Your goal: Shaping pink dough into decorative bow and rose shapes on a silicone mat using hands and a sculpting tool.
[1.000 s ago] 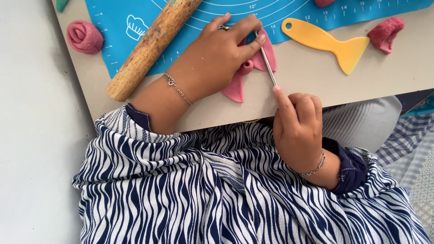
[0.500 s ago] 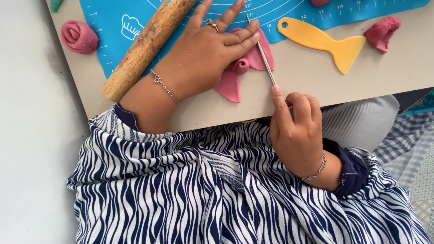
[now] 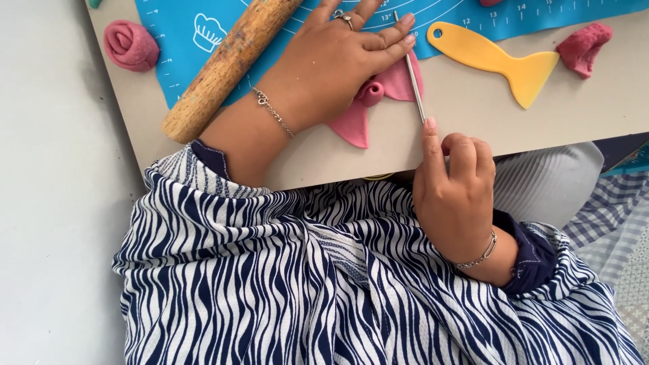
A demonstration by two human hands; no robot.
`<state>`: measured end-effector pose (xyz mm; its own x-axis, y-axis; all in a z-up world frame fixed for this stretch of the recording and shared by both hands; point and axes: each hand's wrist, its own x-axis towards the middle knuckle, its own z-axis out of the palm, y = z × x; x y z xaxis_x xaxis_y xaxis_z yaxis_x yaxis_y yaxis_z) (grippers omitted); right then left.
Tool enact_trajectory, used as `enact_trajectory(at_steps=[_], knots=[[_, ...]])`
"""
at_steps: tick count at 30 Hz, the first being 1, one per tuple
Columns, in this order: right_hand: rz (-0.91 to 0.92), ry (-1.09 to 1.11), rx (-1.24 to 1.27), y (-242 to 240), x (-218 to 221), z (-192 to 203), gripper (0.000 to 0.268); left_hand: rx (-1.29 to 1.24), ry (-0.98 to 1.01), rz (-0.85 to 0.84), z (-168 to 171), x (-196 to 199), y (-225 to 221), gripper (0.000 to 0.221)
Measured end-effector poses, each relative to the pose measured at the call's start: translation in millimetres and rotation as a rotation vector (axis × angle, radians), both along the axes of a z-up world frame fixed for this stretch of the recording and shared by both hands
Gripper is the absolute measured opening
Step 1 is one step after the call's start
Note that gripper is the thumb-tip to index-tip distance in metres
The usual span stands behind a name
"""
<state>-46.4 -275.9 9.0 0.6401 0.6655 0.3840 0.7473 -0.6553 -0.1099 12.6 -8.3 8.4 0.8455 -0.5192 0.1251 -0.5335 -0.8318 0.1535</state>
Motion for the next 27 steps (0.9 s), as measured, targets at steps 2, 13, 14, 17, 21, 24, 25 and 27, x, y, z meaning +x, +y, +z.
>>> enact_trajectory(at_steps=[2, 13, 14, 17, 21, 24, 25, 27], knots=[[0.0, -0.013, -0.023, 0.0, -0.3, 0.6, 0.038, -0.005, -0.005, 0.001, -1.1, 1.6, -1.3, 0.048], [-0.037, 0.049, -0.024, -2.1, 4.5, 2.7, 0.041, 0.125, -0.116, 0.038, -3.4, 9.5, -7.6, 0.063], [-0.037, 0.048, -0.023, -1.5, 4.6, 1.6, 0.041, 0.125, -0.117, 0.038, -3.0, 9.7, -8.2, 0.063], [-0.04, 0.017, -0.015, 1.2, 5.1, -0.1, 0.041, 0.103, -0.083, 0.048, -3.2, 11.4, -10.5, 0.054], [-0.05, 0.012, 0.044, 3.6, 7.1, -1.1, 0.034, 0.108, -0.077, 0.062, -6.7, 14.6, -12.1, 0.055], [-0.053, 0.086, 0.091, -1.5, 12.1, -1.9, 0.036, 0.115, -0.099, 0.059, -8.2, 15.3, -10.0, 0.053], [-0.055, 0.159, 0.121, -3.8, 14.4, -1.6, 0.04, 0.137, -0.124, 0.051, -8.4, 15.4, -8.9, 0.05], [-0.047, 0.19, 0.169, -8.4, 32.3, 3.8, 0.038, 0.092, -0.106, 0.052, -7.6, 12.2, -5.9, 0.049]])
